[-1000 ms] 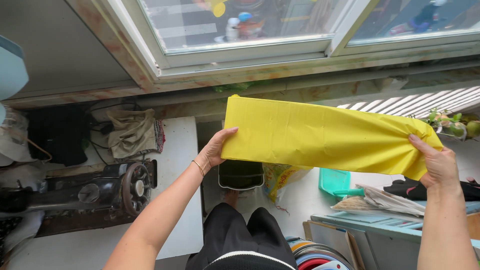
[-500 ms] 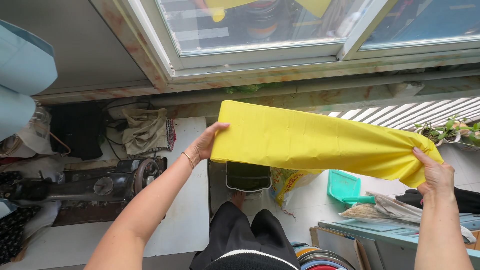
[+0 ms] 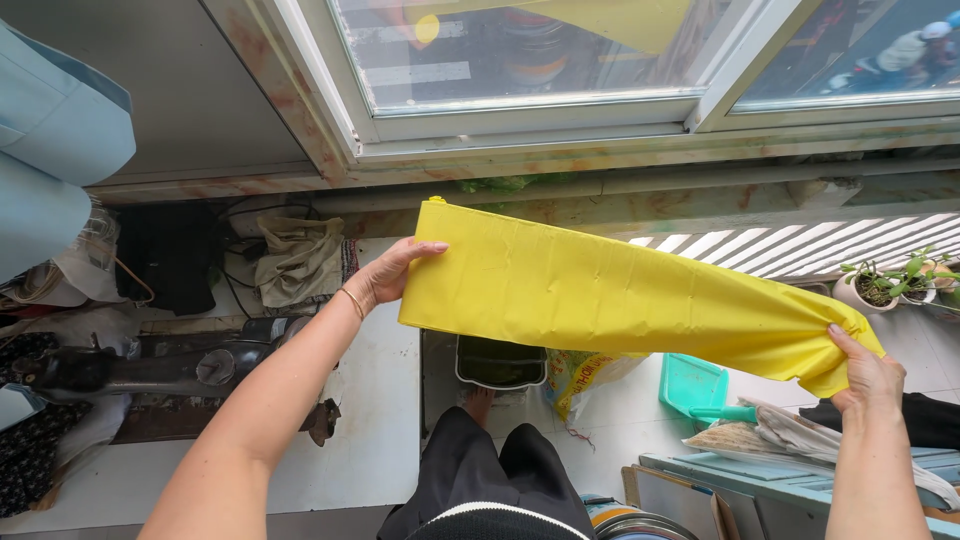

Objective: The recorder empties trash from plastic bags into a larger container and then folds a yellow cloth on a balcony.

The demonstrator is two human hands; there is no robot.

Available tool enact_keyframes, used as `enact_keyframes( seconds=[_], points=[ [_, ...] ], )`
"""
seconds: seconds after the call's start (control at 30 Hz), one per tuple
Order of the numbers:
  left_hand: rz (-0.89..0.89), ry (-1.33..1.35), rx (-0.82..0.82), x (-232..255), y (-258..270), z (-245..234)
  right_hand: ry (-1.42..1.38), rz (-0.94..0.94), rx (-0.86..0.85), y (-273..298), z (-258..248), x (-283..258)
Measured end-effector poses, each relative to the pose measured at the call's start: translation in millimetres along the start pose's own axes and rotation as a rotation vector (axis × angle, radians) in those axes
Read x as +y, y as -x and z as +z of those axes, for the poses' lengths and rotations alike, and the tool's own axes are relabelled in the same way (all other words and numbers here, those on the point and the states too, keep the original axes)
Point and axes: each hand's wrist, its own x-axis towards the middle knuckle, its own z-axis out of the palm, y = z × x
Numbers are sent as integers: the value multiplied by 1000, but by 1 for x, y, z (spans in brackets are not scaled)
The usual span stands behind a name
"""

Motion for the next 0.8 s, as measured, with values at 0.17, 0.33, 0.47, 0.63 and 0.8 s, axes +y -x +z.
enact_keyframes(
  seconds=[0.17,0.33,0.47,0.63,0.8],
  points=[
    [-31,15,0,4,-8,-19,2,4,17,-7,-5,7],
    [33,-60,20,16,-3,-8,9,15,39,-10,-8,8],
    [10,-150,152,22,-1,4,4,16,51,-16,-12,11],
    [-22,-180,157,7,-11,-29,-13,11,70,-24,-19,17],
    [-24,-90,139,12,-5,-29,-4,7,100,-26,-24,20]
  ],
)
